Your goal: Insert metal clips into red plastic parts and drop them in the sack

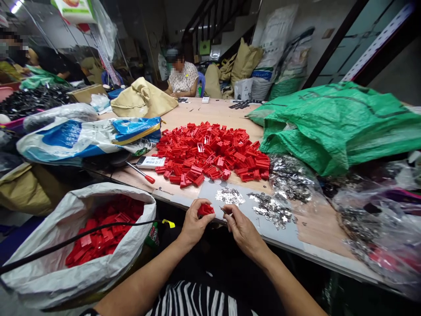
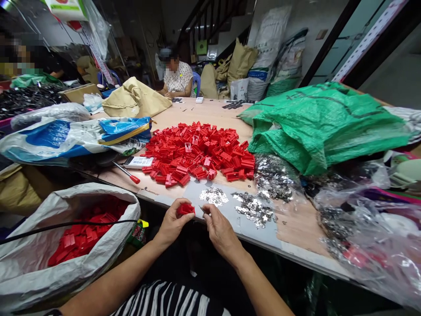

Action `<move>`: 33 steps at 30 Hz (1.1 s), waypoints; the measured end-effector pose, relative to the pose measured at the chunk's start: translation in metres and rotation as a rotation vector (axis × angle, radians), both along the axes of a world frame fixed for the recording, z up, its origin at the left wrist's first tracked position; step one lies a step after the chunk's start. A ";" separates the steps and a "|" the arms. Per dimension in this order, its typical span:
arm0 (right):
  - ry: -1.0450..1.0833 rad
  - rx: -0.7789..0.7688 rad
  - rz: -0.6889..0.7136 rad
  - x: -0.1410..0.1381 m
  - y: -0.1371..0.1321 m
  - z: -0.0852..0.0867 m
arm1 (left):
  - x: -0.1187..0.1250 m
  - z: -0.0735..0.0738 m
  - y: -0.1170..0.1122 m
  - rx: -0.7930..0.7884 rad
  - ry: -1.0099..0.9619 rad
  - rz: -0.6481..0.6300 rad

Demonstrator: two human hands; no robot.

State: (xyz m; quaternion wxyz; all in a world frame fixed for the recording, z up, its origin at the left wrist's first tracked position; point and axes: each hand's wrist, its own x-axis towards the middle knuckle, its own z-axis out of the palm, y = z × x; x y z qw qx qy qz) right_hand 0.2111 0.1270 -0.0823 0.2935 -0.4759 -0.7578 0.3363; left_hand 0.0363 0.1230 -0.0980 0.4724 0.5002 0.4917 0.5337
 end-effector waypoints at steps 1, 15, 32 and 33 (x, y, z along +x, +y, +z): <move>0.026 -0.037 0.022 -0.001 -0.002 0.003 | 0.001 0.005 -0.003 -0.067 -0.162 -0.004; 0.055 0.018 0.174 -0.008 -0.003 0.031 | 0.002 0.027 -0.019 -0.506 -1.134 -0.145; -0.112 0.088 0.192 -0.016 -0.004 0.034 | -0.005 0.028 -0.017 -0.549 -1.210 -0.118; -0.122 0.104 0.182 -0.017 -0.004 0.033 | -0.005 0.028 -0.017 -0.548 -1.222 -0.117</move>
